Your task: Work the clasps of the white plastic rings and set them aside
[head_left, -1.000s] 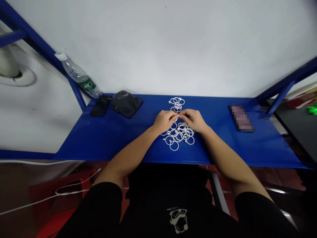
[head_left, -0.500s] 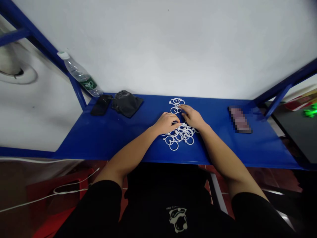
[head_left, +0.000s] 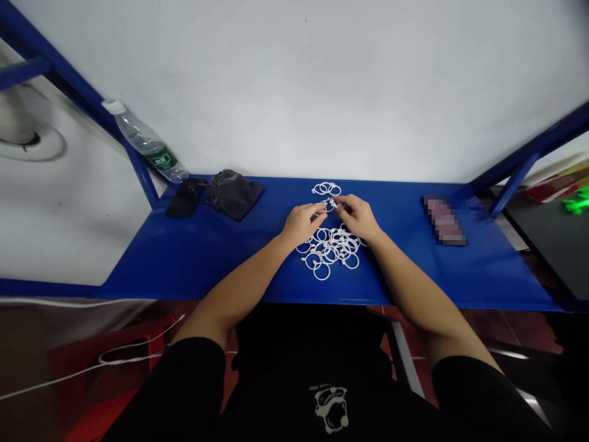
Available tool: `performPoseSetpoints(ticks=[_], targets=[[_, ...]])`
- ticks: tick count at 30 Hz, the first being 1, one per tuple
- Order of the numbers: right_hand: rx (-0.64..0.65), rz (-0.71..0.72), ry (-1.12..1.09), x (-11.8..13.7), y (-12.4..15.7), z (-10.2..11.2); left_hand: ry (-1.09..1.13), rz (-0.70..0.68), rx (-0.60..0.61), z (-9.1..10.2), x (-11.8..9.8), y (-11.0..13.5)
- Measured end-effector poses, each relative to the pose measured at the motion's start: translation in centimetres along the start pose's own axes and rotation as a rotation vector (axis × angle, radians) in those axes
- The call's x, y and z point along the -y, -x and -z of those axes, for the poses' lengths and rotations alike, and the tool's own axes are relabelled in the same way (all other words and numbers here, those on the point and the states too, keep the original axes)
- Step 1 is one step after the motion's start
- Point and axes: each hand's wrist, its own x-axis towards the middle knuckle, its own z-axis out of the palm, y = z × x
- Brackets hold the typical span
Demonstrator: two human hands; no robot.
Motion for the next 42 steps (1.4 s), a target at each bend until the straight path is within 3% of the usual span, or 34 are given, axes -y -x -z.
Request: performPoseSetpoints(ticks=[6, 22, 29, 36, 42], targets=[[0.025, 0.042, -0.074, 2.6, 0.7, -0.2, -0.094, -0.026, -0.081, 0.3, -0.4, 0.0], [0.056, -0.068, -0.194, 2.3, 0.9, 0.0, -0.109, -0.115, 0.023, 0.2, -0.8, 0.2], [0.117, -0.026, -0.126, 1.7, 0.3, 1.1, -0.117, -0.070, 0.041, 0.6, -0.7, -0.2], [0.293, 0.007, 0.042, 1.0, 0.2, 2.5, -0.232, 0.183, 0.071, 0.3, 1.2, -0.5], [0.167, -0.059, 0.098, 0.0, 0.2, 1.2, -0.263, 0.180, 0.049, 0.3, 0.8, -0.5]])
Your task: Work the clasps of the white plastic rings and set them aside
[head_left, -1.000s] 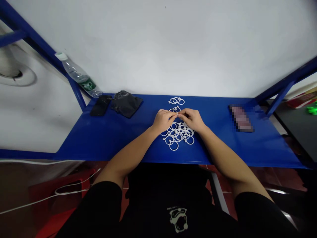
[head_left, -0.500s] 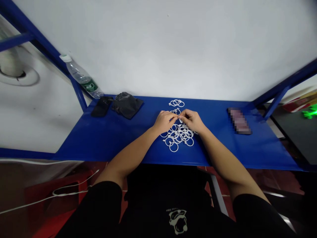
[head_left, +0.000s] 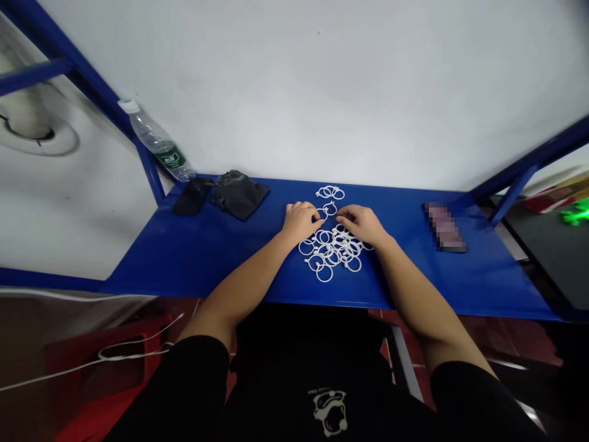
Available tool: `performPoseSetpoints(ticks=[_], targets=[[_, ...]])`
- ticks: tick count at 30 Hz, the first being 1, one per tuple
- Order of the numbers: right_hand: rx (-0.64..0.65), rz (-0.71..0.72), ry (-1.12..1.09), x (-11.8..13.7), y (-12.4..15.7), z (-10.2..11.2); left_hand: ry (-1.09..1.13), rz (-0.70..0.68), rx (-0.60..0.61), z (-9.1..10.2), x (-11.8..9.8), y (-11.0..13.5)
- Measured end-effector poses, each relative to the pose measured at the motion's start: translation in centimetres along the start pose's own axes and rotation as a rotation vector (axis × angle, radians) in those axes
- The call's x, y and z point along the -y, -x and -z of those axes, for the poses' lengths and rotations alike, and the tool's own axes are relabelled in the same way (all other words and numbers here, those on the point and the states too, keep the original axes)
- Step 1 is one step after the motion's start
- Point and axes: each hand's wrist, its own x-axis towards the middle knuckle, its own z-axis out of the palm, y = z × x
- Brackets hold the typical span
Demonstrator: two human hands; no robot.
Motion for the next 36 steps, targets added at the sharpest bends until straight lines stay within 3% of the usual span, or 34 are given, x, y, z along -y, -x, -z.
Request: performPoseSetpoints(ticks=[4, 11, 17, 26, 31, 36], targets=[[-0.067, 0.017, -0.085, -0.2, 0.0, -0.5, 0.082, -0.108, -0.074, 0.4, -0.7, 0.2], [-0.171, 0.053, -0.221, 1.0, 0.2, -0.6, 0.170, -0.263, -0.092, 0.3, -1.2, 0.9], [-0.111, 0.093, -0.305, 2.1, 0.5, -0.7, 0.246, -0.274, -0.165, 0.1, -1.2, 0.8], [-0.012, -0.029, -0.480, 1.3, 0.4, -1.2, 0.489, -0.270, -0.046, -0.1, -0.7, 0.1], [-0.029, -0.012, -0.219, -0.1, 0.0, -0.6, 0.289, -0.252, 0.038, -0.5, -0.4, 0.1], [-0.035, 0.108, 0.118, -2.1, -0.7, -1.0, 0.155, -0.224, 0.137, -0.4, -0.8, 0.4]])
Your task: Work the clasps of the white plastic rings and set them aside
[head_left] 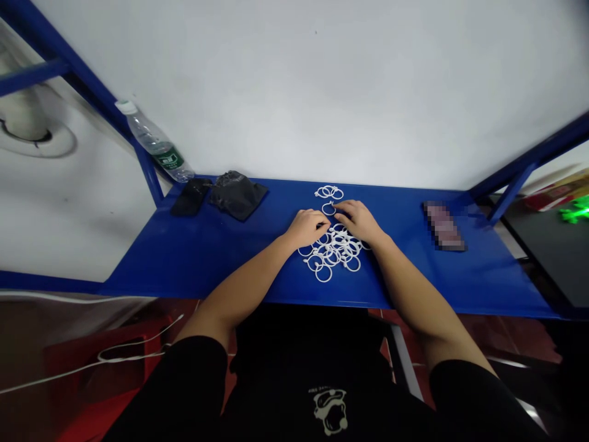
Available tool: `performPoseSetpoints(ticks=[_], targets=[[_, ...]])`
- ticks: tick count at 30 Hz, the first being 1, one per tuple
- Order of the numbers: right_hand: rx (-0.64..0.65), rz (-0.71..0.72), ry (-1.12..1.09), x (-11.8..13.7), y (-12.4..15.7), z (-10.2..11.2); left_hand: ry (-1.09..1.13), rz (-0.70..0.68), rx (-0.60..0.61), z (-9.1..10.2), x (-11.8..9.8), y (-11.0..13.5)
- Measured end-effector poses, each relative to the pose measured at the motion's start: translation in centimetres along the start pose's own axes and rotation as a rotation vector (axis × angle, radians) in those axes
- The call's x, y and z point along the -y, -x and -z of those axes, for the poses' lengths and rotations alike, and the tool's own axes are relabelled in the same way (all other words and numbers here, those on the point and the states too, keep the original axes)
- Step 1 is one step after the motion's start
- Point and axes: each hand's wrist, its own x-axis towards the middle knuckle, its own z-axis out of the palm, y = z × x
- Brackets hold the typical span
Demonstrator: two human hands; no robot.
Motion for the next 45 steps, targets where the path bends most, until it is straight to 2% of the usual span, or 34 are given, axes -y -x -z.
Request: performPoseSetpoints(ticks=[4, 7, 10, 14, 18, 26, 30, 33, 39, 45], targets=[[0.094, 0.030, 0.105, -0.6, -0.1, -0.5, 0.018, 0.091, -0.064, 0.3, -0.1, -0.1], [0.107, 0.059, 0.068, -0.3, -0.1, -0.4, 0.021, 0.160, -0.141, 0.3, 0.4, -0.2], [0.097, 0.084, 0.014, 0.4, -0.1, -0.4, 0.002, 0.180, -0.156, -0.2, 1.0, -0.2], [0.067, 0.094, -0.009, 1.1, -0.1, -0.7, 0.002, 0.129, -0.171, -0.8, 1.6, -0.1], [0.022, -0.027, 0.050, 0.8, -0.1, -0.9, 0.048, 0.102, -0.156, -1.1, 1.8, -0.2], [0.066, -0.115, 0.071, 1.0, -0.2, -1.2, 0.145, 0.060, -0.122, -1.2, 0.9, -0.2], [-0.042, -0.072, -0.036, 1.8, -0.1, -0.9, 0.152, 0.094, -0.189, -0.7, 0.7, -0.2], [-0.101, 0.017, -0.120, 2.4, -0.1, -0.6, 0.163, 0.055, -0.174, -0.3, 0.6, -0.2], [-0.025, 0.096, -0.157, 3.3, 0.1, -0.2, 0.111, 0.000, -0.214, -0.1, 0.3, -0.1], [-0.073, 0.017, -0.230, 3.6, 0.1, 0.0, 0.064, -0.019, -0.269, 0.0, 0.2, 0.0]])
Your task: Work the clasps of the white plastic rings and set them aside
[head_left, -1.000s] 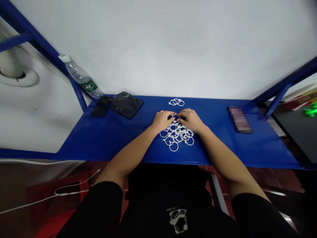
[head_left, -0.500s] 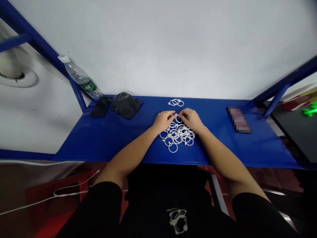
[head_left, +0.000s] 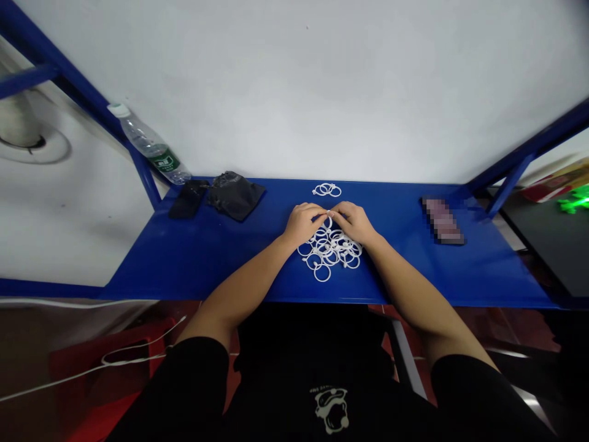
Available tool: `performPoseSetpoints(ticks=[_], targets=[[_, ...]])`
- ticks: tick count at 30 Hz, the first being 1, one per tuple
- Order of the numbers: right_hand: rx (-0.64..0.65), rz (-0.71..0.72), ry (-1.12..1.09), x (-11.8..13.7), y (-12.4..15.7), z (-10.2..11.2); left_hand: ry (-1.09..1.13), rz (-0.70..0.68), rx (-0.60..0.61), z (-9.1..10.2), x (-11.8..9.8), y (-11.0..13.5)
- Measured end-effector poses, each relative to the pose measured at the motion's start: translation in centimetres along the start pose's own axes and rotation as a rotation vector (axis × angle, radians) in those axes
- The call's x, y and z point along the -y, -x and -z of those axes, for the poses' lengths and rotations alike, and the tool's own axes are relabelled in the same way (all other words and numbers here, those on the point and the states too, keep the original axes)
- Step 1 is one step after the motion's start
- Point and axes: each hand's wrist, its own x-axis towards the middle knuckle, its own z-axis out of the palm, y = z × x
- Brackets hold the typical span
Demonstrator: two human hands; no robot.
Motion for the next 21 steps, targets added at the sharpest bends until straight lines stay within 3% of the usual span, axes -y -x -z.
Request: performPoseSetpoints(ticks=[5, 12, 21], targets=[[-0.057, -0.029, -0.047, -0.1, 0.1, -0.1, 0.007, -0.048, 0.039, 0.1, -0.4, 0.1], [-0.084, 0.011, 0.002, 0.7, 0.2, -0.3, -0.023, 0.006, 0.004, -0.2, -1.0, 0.1], [-0.064, -0.032, -0.001, 0.3, 0.5, -0.7, -0.038, 0.008, 0.028, 0.0, -0.6, 0.2]])
